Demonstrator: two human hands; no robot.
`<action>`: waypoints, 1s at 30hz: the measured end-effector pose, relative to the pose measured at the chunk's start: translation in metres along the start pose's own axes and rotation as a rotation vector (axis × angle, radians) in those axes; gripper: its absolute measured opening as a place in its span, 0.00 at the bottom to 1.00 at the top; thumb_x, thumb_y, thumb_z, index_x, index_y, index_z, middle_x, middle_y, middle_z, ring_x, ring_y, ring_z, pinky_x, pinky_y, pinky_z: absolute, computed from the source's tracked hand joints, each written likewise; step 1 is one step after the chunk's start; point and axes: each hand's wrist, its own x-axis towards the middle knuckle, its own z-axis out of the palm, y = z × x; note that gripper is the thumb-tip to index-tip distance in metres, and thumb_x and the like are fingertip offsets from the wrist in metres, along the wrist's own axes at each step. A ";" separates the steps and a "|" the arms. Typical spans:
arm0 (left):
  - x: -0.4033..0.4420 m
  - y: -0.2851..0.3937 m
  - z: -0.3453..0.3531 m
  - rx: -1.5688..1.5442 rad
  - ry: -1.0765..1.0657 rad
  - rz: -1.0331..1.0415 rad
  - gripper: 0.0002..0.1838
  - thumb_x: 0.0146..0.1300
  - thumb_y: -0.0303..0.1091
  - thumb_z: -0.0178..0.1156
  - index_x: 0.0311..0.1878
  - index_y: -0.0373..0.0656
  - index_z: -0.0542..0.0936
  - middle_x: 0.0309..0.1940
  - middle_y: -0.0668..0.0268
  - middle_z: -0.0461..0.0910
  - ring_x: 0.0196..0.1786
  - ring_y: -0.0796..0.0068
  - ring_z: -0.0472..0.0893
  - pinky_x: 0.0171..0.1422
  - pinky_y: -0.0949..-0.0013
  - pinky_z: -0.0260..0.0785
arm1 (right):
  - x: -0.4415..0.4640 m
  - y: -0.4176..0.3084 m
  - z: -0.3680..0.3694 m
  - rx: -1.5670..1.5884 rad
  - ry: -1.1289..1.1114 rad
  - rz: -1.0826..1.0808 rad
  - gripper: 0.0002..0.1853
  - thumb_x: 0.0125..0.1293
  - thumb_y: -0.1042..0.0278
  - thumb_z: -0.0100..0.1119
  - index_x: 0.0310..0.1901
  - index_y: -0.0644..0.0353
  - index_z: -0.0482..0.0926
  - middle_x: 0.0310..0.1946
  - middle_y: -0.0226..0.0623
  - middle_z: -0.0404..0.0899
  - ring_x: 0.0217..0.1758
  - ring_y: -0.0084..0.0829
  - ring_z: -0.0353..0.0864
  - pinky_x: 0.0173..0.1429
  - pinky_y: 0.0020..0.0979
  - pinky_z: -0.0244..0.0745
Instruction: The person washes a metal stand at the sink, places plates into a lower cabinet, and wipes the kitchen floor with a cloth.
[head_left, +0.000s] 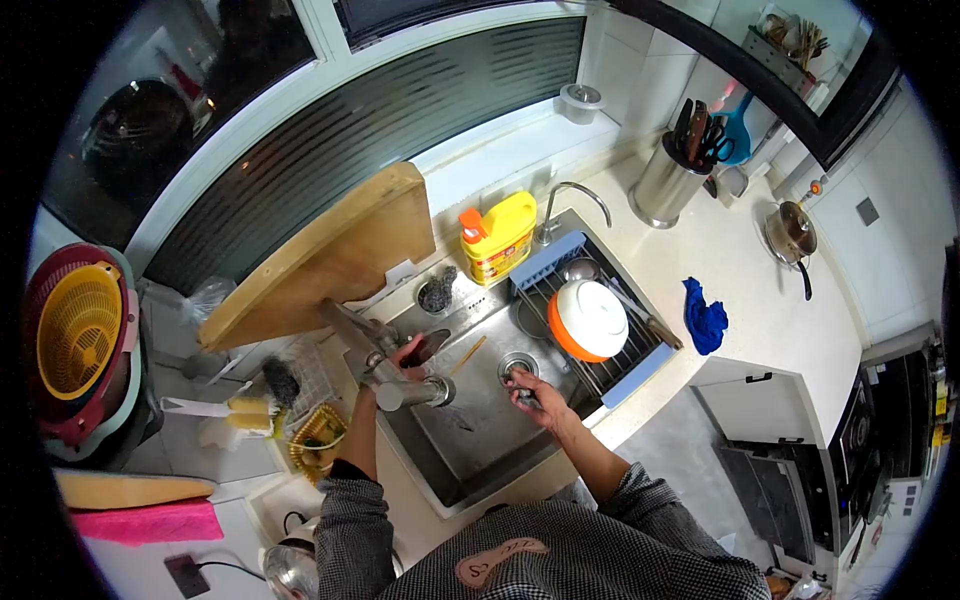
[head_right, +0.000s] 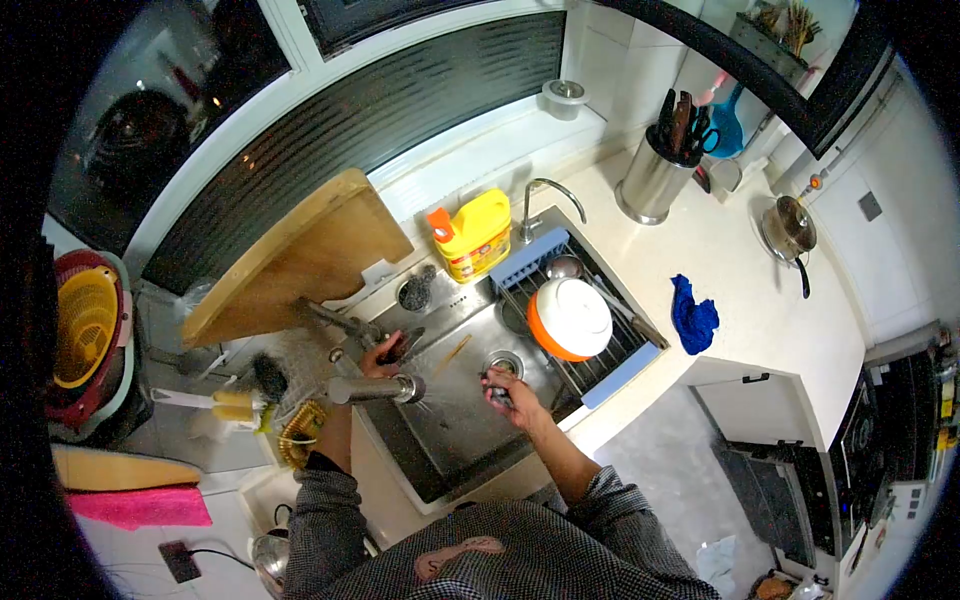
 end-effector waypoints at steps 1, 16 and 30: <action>0.007 0.000 -0.005 0.023 -0.004 -0.033 0.41 0.56 0.26 0.63 0.72 0.46 0.55 0.59 0.67 0.68 0.50 0.76 0.73 0.57 0.72 0.67 | 0.000 0.000 0.002 -0.002 0.000 -0.002 0.17 0.65 0.75 0.53 0.55 0.53 0.67 0.37 0.36 0.79 0.31 0.22 0.77 0.25 0.18 0.70; -0.021 -0.044 0.041 -1.162 0.020 -0.269 0.44 0.54 0.29 0.66 0.72 0.48 0.54 0.65 0.69 0.62 0.60 0.74 0.67 0.63 0.71 0.63 | -0.038 -0.010 0.084 -0.248 0.076 -0.349 0.13 0.70 0.57 0.51 0.43 0.59 0.73 0.20 0.26 0.66 0.14 0.18 0.59 0.14 0.21 0.51; -0.055 -0.057 0.095 0.169 0.172 -0.210 0.35 0.48 0.45 0.66 0.58 0.37 0.69 0.53 0.54 0.73 0.55 0.56 0.72 0.61 0.61 0.62 | -0.052 -0.025 0.103 -0.224 0.098 -0.391 0.07 0.70 0.65 0.47 0.37 0.58 0.69 0.19 0.30 0.68 0.16 0.23 0.63 0.17 0.23 0.54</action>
